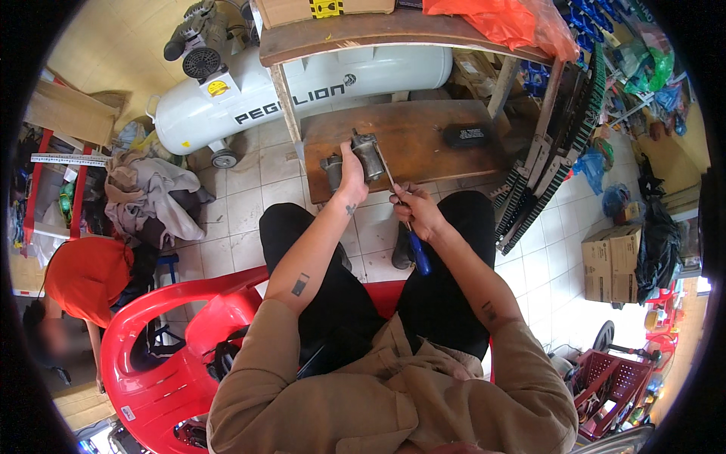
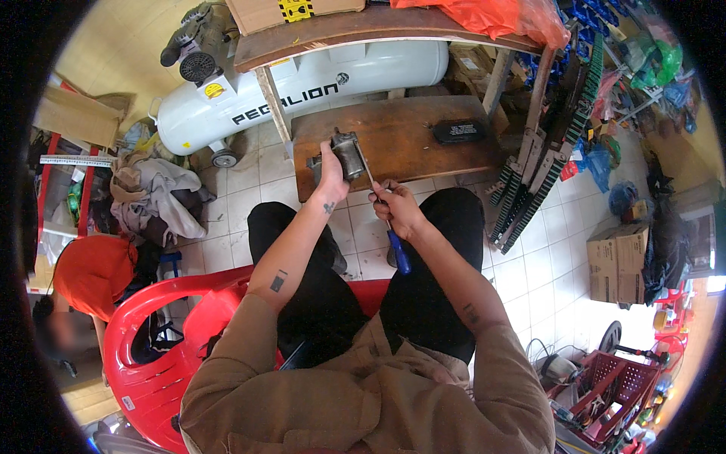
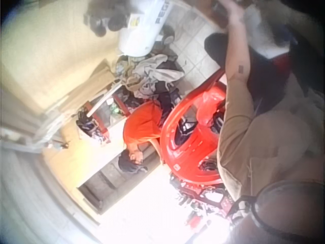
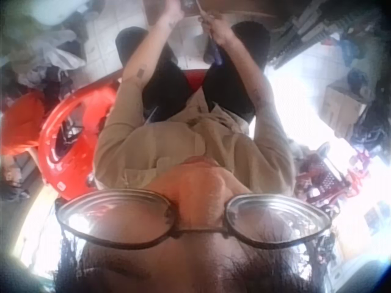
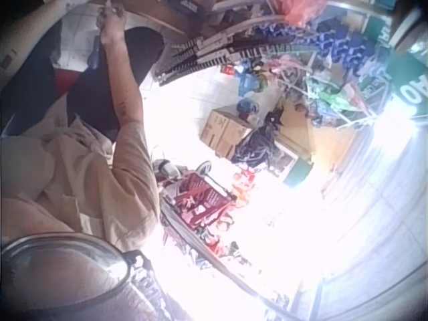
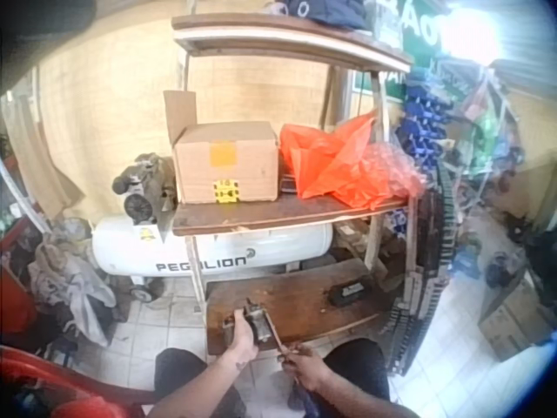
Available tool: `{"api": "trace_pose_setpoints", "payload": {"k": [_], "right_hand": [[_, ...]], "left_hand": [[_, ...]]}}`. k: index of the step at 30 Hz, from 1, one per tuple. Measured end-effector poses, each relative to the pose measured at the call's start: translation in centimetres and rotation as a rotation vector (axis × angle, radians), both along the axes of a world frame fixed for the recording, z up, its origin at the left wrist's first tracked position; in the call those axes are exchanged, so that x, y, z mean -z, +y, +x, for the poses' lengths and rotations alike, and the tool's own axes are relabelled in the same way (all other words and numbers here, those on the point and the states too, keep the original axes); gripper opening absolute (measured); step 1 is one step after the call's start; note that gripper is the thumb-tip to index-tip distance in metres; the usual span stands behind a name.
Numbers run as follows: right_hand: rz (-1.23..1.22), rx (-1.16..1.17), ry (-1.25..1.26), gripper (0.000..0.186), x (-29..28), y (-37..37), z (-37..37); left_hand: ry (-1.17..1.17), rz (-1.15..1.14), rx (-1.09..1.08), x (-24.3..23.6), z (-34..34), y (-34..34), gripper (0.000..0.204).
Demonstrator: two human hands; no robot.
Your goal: The person uses a screwdriver and a wrench to remove and replace screws on a small cylindrical motor component held in their hands and lap.
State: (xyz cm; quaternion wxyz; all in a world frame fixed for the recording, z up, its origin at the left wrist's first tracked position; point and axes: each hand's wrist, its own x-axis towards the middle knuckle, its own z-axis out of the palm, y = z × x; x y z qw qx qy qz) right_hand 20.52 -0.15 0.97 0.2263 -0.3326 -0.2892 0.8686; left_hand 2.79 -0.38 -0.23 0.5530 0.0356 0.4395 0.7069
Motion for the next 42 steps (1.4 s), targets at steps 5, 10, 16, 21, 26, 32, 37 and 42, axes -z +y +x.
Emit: {"api": "trace_pose_setpoints", "payload": {"k": [5,10,16,21,26,32,37,42], "right_hand": [[-0.054,-0.048,0.032,0.015,0.8,0.5,0.0],[0.067,-0.012,-0.081,0.016,-0.1,0.3,-0.6],[-0.009,0.223,-0.014,0.016,0.8,1.5,-0.3],[0.016,0.331,0.001,0.017,1.0,1.9,0.0],[0.086,0.346,-0.068,0.019,1.1,1.7,0.0],[0.050,0.366,-0.242,0.022,-1.0,1.2,-0.4],[0.017,0.317,-0.258,0.025,-0.1,1.6,0.1],[-0.049,0.281,-0.099,0.026,1.6,1.7,-0.2]], "left_hand": [[-0.076,0.027,-0.003,-0.5,-0.2,0.0,0.047],[-0.143,0.097,-0.068,0.4,-1.6,0.7,0.038],[0.306,0.040,-0.124,2.0,-2.8,0.9,0.031],[0.511,0.060,0.116,2.1,-1.2,1.0,0.054],[0.996,0.004,0.145,4.6,0.5,1.9,0.087],[1.388,-0.141,0.073,6.3,1.2,2.4,0.099],[1.466,-0.159,0.109,7.0,2.0,2.6,0.094],[1.264,-0.092,0.095,9.0,1.8,3.0,0.093]]}}
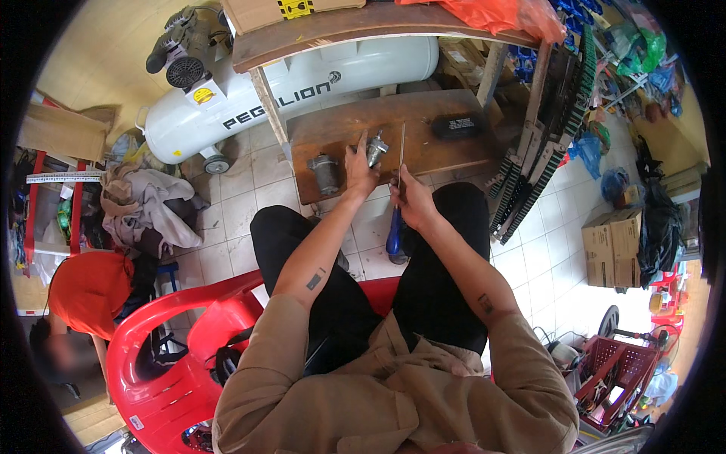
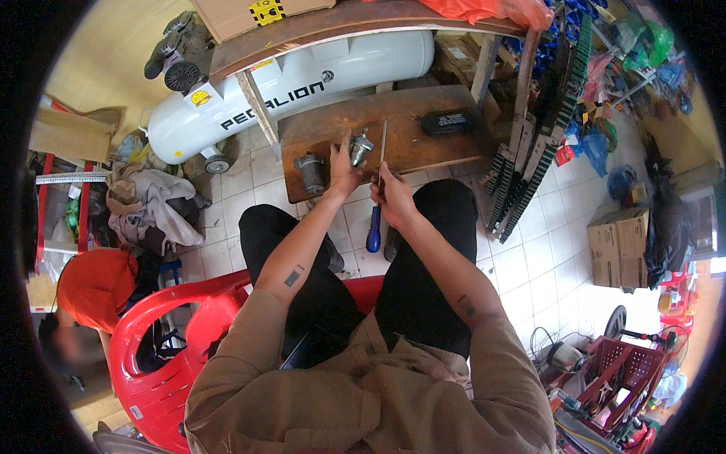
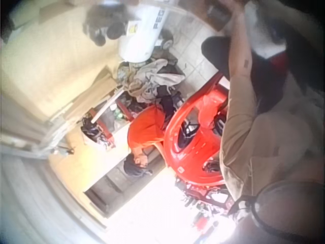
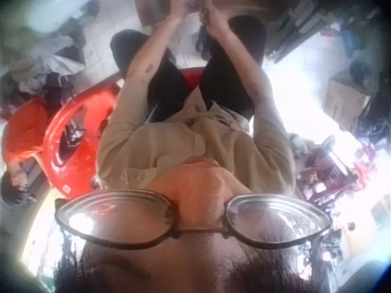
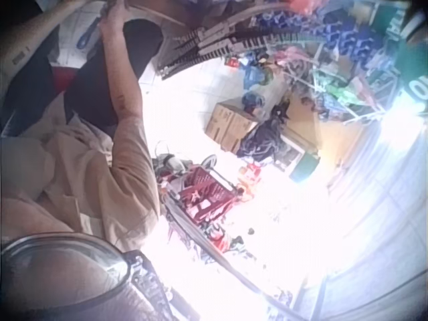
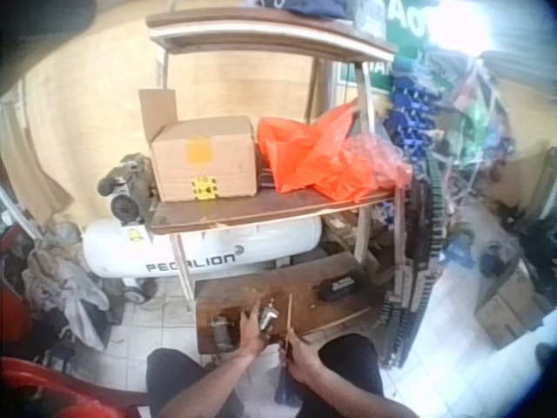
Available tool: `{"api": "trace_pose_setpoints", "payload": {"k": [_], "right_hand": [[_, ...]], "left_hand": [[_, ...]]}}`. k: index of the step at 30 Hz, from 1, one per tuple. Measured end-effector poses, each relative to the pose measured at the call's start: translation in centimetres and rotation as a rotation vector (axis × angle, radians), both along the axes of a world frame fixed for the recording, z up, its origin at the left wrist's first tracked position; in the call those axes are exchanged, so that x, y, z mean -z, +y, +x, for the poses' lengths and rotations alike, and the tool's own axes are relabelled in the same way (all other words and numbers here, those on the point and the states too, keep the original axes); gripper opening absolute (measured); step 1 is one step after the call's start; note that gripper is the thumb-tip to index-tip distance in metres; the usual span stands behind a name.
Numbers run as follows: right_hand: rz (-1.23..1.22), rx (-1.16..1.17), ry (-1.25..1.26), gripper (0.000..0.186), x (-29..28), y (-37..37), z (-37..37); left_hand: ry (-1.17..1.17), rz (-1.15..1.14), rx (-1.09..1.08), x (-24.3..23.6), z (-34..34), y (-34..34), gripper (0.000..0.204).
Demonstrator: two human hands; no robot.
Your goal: The person uses a screwdriver and a wrench to remove and replace screws on a small cylindrical motor component held in their hands and lap.
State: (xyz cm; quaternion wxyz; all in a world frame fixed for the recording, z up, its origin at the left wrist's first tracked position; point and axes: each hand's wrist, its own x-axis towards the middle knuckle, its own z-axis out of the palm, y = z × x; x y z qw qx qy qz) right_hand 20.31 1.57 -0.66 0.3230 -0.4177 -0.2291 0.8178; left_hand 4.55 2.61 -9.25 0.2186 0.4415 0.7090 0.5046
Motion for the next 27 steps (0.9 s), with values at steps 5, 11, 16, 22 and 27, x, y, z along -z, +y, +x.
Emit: {"api": "trace_pose_setpoints", "payload": {"k": [5,11,16,22,27], "right_hand": [[0.028,0.085,0.121,0.027,1.3,0.6,-0.1],[0.000,0.130,0.083,0.034,0.7,0.5,-0.2],[-0.021,0.047,-0.119,0.037,-2.2,-0.5,0.0],[-0.076,0.076,-0.070,0.037,-0.4,0.2,0.6],[-0.104,0.097,0.081,0.036,0.4,0.5,0.3]], "left_hand": [[0.321,-0.092,-0.001,-3.0,0.5,-1.0,0.091],[0.262,-0.143,-0.058,-3.1,-0.3,-0.8,0.086],[0.308,-0.159,-0.038,-3.5,-0.4,-1.1,0.085],[0.387,-0.333,-0.017,-5.4,-0.8,-1.0,0.084],[0.459,-0.428,0.040,-6.4,-0.8,-2.0,0.089]]}}
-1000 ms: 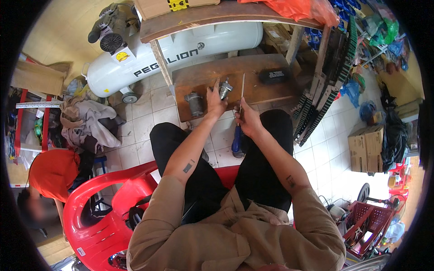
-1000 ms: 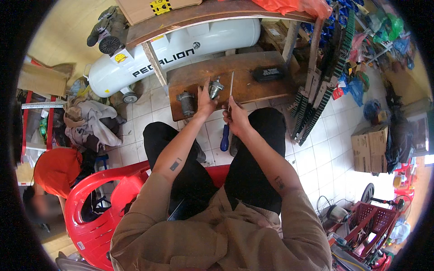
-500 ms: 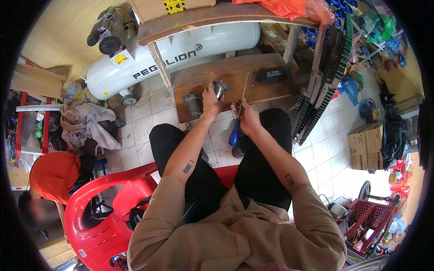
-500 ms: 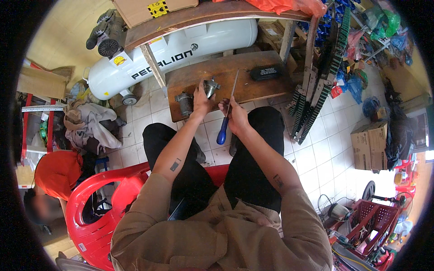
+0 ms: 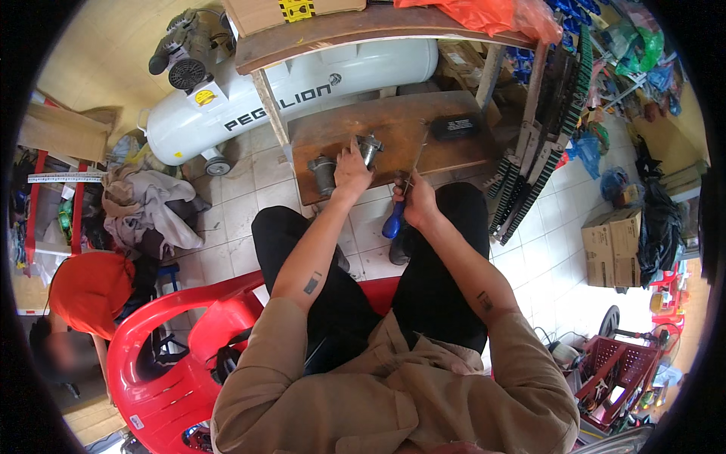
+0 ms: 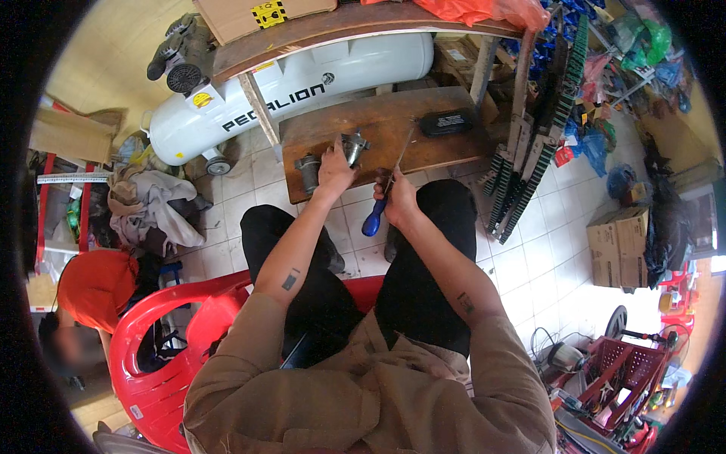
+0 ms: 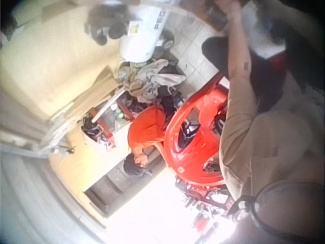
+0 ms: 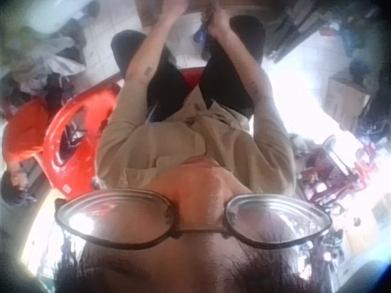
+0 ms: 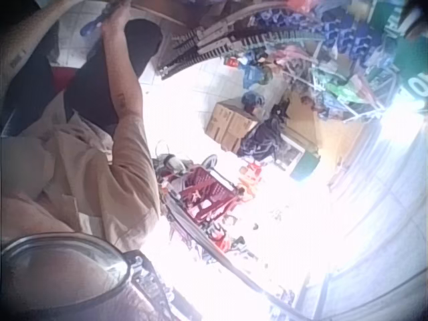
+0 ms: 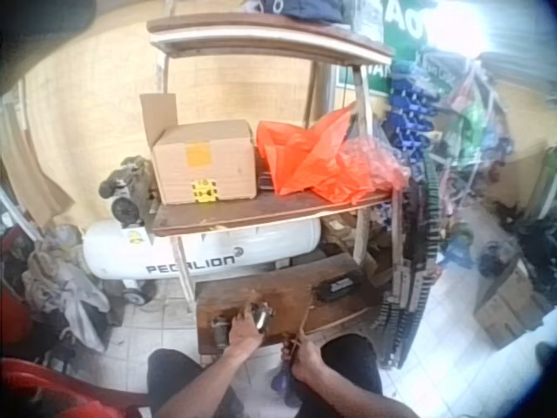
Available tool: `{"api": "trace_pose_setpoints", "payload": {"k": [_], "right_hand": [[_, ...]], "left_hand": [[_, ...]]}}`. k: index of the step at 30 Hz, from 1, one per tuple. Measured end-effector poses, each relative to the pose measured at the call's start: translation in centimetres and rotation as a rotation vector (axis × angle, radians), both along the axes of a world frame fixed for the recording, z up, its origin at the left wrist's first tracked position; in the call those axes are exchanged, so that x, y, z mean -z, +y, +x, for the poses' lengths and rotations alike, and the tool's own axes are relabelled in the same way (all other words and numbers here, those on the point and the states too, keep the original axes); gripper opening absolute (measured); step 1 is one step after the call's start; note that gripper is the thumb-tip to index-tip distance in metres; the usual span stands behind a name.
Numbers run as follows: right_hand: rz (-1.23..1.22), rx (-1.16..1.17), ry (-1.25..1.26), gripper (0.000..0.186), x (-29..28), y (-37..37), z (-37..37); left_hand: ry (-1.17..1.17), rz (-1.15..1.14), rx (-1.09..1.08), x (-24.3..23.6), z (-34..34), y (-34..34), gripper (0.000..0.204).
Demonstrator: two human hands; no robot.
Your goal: The person uses a screwdriver and a wrench to remove and replace screws on a small cylindrical motor component held in their hands and lap.
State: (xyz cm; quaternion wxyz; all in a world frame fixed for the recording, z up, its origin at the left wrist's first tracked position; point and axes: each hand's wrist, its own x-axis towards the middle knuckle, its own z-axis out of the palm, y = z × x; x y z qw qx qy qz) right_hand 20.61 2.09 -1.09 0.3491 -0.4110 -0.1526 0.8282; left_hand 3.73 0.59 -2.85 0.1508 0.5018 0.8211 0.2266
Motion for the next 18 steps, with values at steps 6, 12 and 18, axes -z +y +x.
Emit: {"api": "trace_pose_setpoints", "payload": {"k": [6,12,18], "right_hand": [[-0.003,-0.056,0.013,0.035,0.7,0.4,0.3],[0.006,-0.131,-0.041,0.035,-0.3,0.0,0.1],[0.009,-0.154,-0.028,0.036,-0.2,0.0,0.1]], "left_hand": [[0.041,-0.175,0.043,0.3,-0.5,-0.2,0.089],[0.133,-0.057,0.033,2.0,-1.2,-0.2,0.073],[0.046,0.001,0.019,0.9,-0.9,-0.2,0.057]]}}
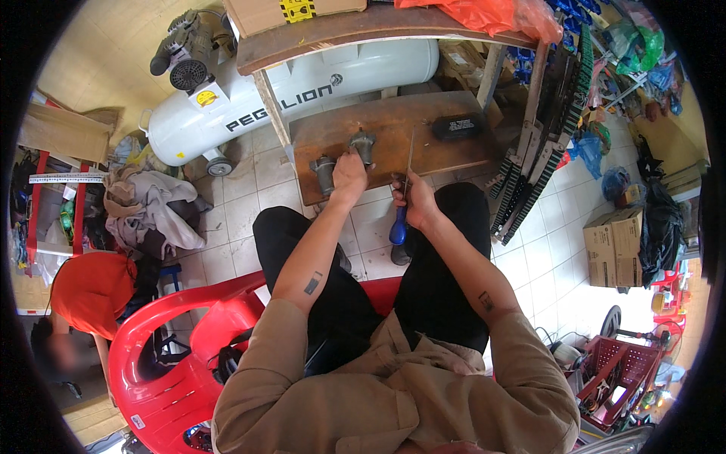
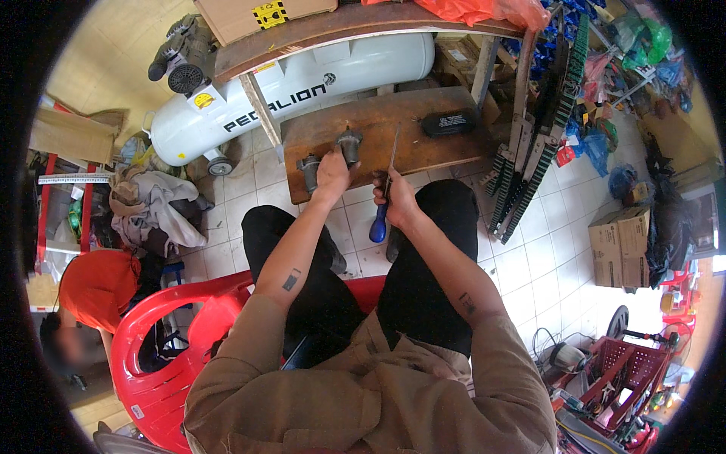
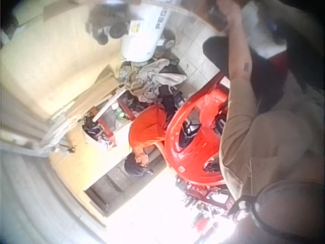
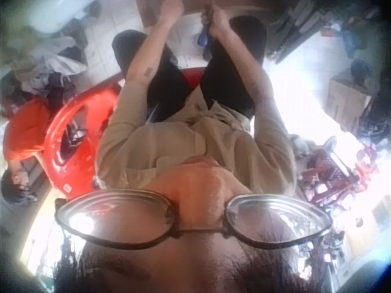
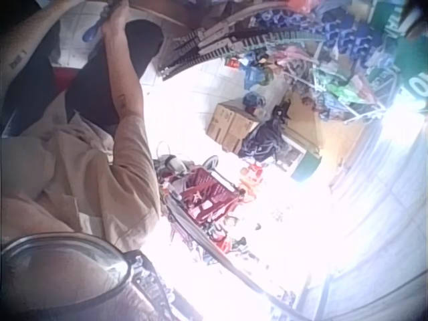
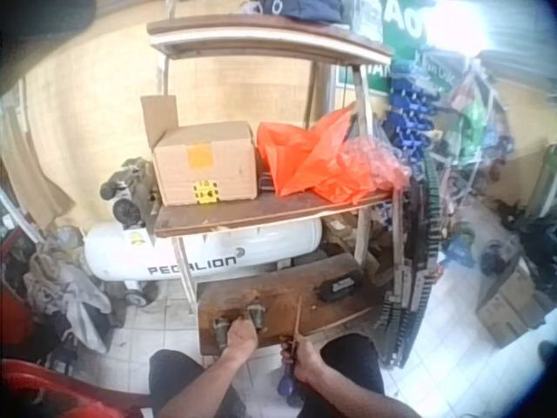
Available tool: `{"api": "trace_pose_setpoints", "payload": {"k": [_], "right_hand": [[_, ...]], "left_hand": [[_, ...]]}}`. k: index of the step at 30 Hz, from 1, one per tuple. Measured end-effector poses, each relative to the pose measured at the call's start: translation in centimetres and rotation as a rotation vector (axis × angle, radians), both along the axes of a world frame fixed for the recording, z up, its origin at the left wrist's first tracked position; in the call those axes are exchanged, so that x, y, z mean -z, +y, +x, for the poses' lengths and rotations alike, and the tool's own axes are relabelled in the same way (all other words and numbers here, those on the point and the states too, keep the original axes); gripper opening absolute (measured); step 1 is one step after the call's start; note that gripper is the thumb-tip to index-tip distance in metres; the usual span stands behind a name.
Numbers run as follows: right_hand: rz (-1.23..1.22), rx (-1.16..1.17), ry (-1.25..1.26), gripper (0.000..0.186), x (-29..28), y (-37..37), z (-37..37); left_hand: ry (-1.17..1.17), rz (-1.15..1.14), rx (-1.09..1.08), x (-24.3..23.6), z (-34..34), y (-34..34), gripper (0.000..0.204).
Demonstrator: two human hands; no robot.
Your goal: The person uses a screwdriver and a wrench to remove and replace screws on a small cylindrical motor component held in their hands and lap.
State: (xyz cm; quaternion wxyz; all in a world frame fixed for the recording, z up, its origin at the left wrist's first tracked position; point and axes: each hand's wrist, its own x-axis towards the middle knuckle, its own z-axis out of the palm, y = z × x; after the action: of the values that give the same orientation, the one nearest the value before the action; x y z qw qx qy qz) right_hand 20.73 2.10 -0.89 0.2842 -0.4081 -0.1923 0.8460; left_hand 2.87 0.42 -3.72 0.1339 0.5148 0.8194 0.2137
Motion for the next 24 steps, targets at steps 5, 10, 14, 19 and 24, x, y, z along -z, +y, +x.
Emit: {"api": "trace_pose_setpoints", "payload": {"k": [5,10,14,19,24], "right_hand": [[0.009,0.008,0.019,0.036,0.1,0.0,0.0],[0.070,0.096,0.078,0.034,0.3,-0.1,-0.3],[0.059,0.161,0.029,0.032,0.4,-0.1,-0.6],[0.017,0.199,0.044,0.034,-1.9,-0.7,-1.2],[0.220,0.017,-0.116,0.036,-2.1,-1.2,-0.6]], "left_hand": [[-0.061,0.080,-0.035,-0.3,0.7,0.4,0.052],[-0.236,0.081,0.008,-0.1,0.2,1.1,0.058],[-0.109,-0.016,0.106,-1.7,-1.1,1.0,0.057],[0.377,0.017,-0.176,-5.8,-3.6,-1.9,0.058],[0.053,-0.178,-0.294,-3.0,-6.1,-2.7,0.087]]}}
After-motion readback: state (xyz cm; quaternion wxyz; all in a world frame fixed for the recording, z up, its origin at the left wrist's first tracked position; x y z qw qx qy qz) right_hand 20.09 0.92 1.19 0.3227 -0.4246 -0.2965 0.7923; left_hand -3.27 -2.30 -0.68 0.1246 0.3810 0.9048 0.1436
